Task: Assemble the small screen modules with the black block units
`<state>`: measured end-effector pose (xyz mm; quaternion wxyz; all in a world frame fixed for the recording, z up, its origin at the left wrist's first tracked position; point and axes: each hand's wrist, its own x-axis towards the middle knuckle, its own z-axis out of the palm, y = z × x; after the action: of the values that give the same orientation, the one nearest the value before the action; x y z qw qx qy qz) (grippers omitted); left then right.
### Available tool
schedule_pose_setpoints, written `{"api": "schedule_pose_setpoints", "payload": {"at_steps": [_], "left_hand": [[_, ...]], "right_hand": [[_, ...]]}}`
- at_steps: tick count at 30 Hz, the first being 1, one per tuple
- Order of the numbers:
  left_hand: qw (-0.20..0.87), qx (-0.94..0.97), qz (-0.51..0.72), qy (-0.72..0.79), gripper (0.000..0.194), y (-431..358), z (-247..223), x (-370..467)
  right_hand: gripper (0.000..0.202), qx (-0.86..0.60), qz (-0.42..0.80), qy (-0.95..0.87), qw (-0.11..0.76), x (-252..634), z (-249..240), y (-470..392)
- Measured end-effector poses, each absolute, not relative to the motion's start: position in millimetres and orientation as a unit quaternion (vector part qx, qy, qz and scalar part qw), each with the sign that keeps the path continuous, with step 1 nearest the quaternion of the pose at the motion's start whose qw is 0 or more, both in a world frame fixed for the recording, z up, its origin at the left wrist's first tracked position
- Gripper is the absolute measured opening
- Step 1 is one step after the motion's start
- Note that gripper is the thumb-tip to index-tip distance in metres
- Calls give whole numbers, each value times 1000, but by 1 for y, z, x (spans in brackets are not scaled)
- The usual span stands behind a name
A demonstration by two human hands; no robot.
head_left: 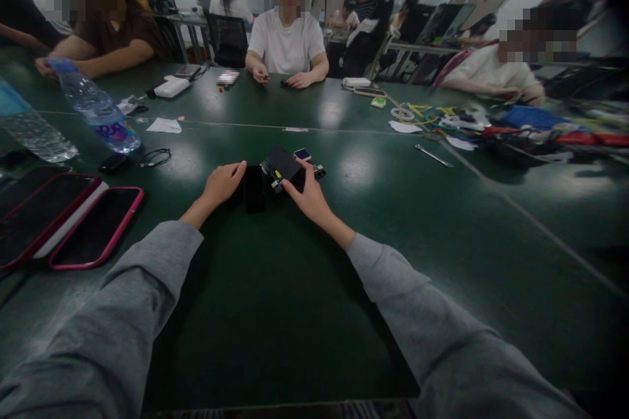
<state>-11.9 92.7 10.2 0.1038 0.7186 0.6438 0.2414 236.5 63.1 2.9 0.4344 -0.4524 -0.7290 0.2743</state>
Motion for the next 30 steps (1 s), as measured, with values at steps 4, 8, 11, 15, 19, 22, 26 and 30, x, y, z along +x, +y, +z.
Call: {"api": "schedule_pose_setpoints", "payload": {"at_steps": [4, 8, 11, 15, 19, 22, 26, 30], "left_hand": [[108, 718, 240, 644, 58, 93, 11, -12], [108, 718, 243, 643, 57, 93, 11, -12], [108, 718, 245, 643, 57, 93, 11, -12], [111, 717, 243, 644, 56, 94, 10, -12], [110, 717, 243, 644, 55, 94, 10, -12], [112, 719, 241, 642, 54, 92, 11, -11], [120, 722, 235, 640, 55, 91, 14, -12], [124, 720, 229, 643, 54, 90, 13, -11]], "right_hand": [[66, -451, 272, -731, 435, 236, 3, 63], [66, -455, 268, -731, 432, 236, 4, 62], [66, -455, 270, -731, 431, 237, 5, 62], [65, -455, 265, -733, 432, 236, 5, 62], [65, -459, 259, -731, 432, 236, 4, 63], [66, -461, 261, -732, 427, 236, 4, 62], [65, -460, 262, -734, 426, 236, 8, 59], [65, -458, 267, -734, 425, 235, 11, 57]]}}
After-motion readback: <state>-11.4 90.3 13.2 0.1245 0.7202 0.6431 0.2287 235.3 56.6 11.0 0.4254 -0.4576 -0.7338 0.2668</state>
